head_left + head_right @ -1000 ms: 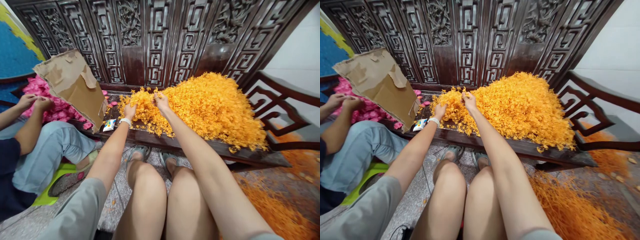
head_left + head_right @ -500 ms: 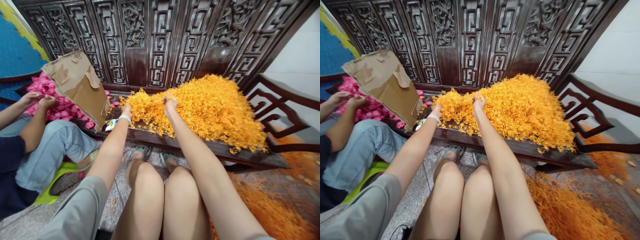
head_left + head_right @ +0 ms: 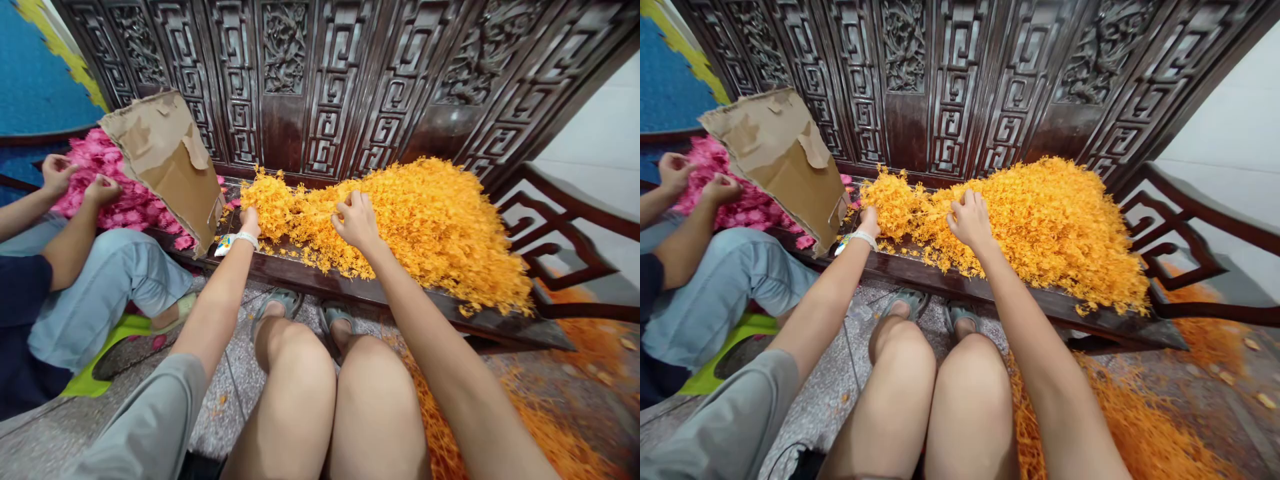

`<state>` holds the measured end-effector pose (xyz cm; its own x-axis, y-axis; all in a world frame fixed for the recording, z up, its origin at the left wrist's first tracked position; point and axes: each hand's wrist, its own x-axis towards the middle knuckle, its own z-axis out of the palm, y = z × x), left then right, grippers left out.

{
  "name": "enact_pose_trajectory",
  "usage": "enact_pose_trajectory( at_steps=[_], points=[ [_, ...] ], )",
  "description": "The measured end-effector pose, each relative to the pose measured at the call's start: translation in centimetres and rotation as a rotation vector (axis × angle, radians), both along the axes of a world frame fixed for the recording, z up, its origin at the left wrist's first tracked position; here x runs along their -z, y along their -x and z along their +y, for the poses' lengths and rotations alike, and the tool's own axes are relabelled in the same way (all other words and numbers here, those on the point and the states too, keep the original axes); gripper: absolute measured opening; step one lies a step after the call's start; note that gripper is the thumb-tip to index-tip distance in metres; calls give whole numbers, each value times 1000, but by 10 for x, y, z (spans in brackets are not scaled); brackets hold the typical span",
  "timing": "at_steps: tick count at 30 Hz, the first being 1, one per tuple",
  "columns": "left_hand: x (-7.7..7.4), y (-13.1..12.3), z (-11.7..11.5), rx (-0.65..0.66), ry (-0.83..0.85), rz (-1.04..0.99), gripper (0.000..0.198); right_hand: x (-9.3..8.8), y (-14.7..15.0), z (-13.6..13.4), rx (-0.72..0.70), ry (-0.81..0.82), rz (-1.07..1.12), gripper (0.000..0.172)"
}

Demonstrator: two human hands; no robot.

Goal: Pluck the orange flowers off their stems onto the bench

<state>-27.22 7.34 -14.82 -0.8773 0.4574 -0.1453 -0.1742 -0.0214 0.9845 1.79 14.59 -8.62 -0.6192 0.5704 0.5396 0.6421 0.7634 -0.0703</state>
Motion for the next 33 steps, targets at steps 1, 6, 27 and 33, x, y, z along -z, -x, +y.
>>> enact_pose_trajectory(
  at_steps=[1, 6, 27, 33],
  points=[
    [1, -3, -6, 12, 64, 154, 33, 0, -1, -9, -11, -18, -34, 24],
    [-5, -31, -25, 424, 173, 1155, 75, -3, 7, -44, -64, 61, -170, 29],
    [12, 9, 25, 216, 342, 780, 44, 3, -99, -144, -265, 697, -285, 55],
    [2, 11, -5, 231, 285, 762, 39, -18, -134, -152, -177, 924, 70, 60]
  ],
)
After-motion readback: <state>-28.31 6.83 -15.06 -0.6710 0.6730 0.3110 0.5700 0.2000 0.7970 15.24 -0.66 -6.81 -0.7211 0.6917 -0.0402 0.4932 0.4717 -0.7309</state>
